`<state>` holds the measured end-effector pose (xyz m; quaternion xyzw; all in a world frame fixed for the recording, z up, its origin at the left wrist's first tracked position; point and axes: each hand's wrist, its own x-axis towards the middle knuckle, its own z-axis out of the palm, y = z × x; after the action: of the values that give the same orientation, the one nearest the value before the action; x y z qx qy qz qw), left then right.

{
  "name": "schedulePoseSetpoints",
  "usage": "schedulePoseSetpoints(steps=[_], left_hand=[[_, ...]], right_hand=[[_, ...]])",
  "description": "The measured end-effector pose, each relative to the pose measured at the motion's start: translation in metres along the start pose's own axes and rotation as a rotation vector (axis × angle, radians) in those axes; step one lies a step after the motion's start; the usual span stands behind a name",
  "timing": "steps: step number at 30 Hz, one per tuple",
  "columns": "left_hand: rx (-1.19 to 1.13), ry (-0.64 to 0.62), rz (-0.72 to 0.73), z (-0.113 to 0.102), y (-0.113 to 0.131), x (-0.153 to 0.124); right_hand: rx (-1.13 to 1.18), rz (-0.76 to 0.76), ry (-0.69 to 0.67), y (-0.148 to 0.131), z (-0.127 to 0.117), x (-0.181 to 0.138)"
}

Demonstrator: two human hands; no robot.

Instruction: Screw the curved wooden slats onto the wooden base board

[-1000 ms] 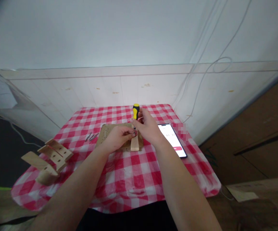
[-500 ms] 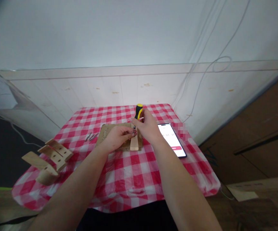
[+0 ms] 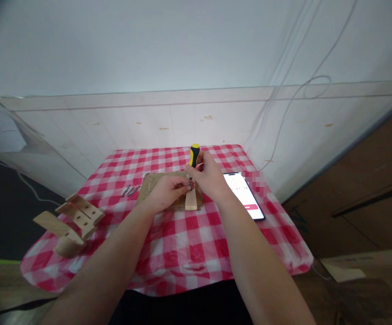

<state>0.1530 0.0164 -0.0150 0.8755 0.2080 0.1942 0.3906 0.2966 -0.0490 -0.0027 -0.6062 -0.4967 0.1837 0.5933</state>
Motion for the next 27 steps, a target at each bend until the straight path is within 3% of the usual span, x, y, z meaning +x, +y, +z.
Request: schedulePoseSetpoints(steps=[6,12,18,24,27], left_hand=[[-0.013,0.01,-0.01,0.0,0.004,-0.001],[0.01,0.007,0.0,0.0,0.004,-0.001],[0.0,-0.003,0.008,0.0,0.001,0.0],[-0.007,-0.006,0.004,0.0,0.001,-0.001],[0.008,0.003,0.016,0.0,0.001,-0.001]], right_hand=[[-0.012,-0.045,-0.129,-0.005,-0.003,-0.001],[-0.192,-0.025,-0.015,-0.004,-0.007,0.0],[-0.071,-0.013,-0.071,-0.005,-0.005,-0.001],[0.103,0.124,-0.221,-0.012,-0.01,-0.005],[0.082,0.111,-0.22,-0.011,-0.012,-0.004]])
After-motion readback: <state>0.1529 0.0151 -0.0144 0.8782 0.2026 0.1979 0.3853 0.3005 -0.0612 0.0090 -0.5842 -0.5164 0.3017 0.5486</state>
